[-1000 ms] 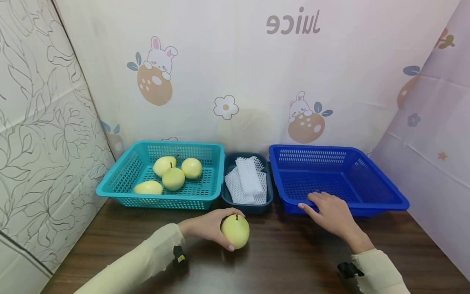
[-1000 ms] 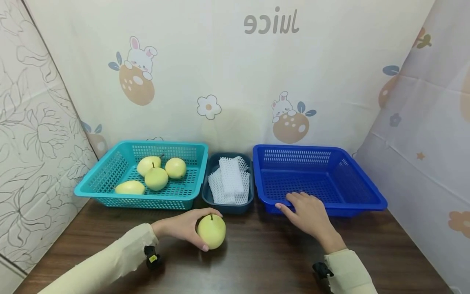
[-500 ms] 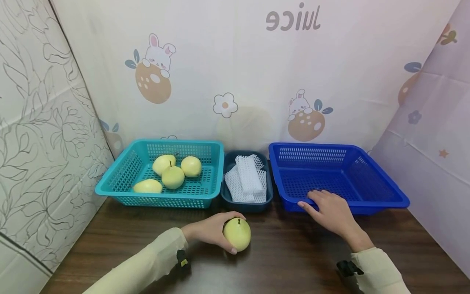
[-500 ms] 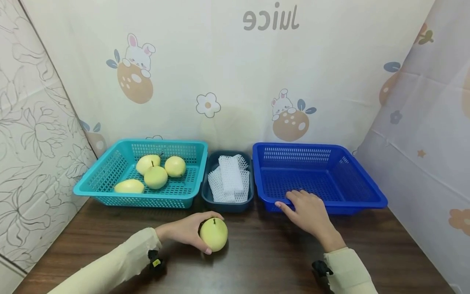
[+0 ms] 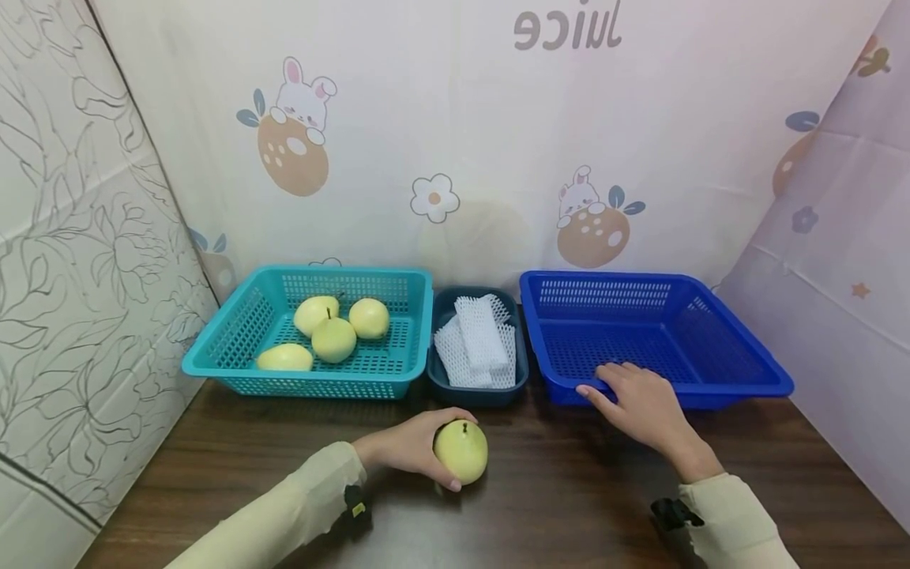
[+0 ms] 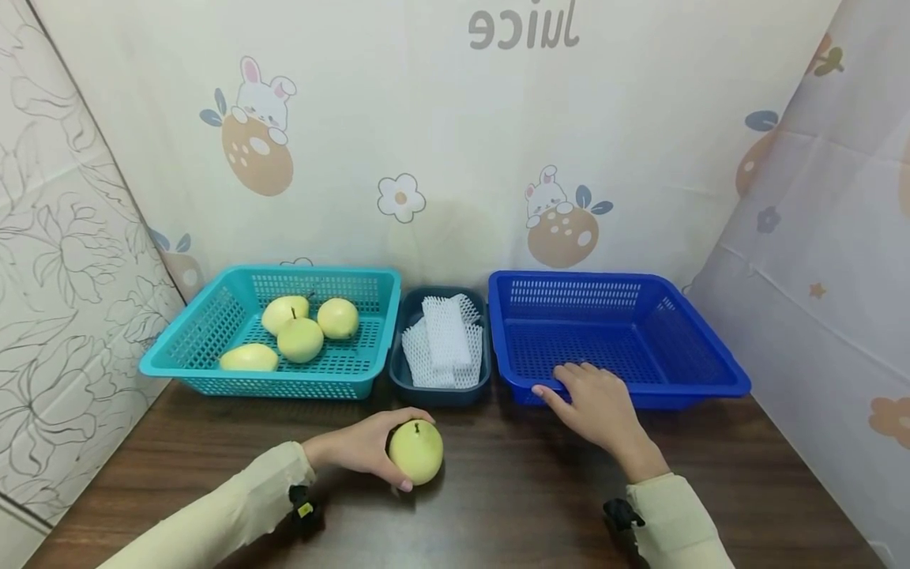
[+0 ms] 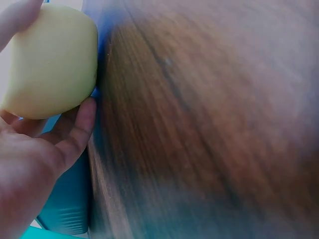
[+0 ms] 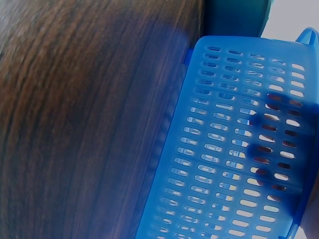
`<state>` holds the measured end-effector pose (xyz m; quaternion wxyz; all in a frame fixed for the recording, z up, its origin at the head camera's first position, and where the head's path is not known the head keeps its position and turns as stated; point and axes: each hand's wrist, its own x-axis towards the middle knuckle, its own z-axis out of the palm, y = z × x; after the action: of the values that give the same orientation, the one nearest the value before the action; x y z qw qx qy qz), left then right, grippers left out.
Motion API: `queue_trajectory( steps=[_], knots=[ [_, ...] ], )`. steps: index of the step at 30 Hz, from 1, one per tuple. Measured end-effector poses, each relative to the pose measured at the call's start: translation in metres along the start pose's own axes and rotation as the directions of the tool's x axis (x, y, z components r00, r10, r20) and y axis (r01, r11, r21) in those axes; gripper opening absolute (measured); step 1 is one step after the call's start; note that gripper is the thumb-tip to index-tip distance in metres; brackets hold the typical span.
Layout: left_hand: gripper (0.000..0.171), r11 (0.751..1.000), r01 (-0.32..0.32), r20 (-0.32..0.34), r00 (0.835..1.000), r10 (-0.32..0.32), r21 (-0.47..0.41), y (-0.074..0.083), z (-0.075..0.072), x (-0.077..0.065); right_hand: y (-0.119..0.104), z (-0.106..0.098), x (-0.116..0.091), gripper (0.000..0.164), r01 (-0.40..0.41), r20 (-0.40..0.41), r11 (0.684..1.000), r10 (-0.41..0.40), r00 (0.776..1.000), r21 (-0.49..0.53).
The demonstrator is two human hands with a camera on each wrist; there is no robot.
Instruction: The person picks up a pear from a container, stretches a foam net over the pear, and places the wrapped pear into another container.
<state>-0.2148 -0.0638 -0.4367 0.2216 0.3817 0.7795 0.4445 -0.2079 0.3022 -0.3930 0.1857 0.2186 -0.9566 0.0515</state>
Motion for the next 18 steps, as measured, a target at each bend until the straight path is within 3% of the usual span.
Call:
queue_trajectory(
  steps=[18],
  knots=[
    [0.081,0.998,-0.018,-0.022,1.0,0.019,0.053,0.0012,0.0029,-0.0008,-0.0013,-0.0007,-0.0012,0.049,-0.026,0.031,1.0,0.026,0.999,0.004]
  ],
)
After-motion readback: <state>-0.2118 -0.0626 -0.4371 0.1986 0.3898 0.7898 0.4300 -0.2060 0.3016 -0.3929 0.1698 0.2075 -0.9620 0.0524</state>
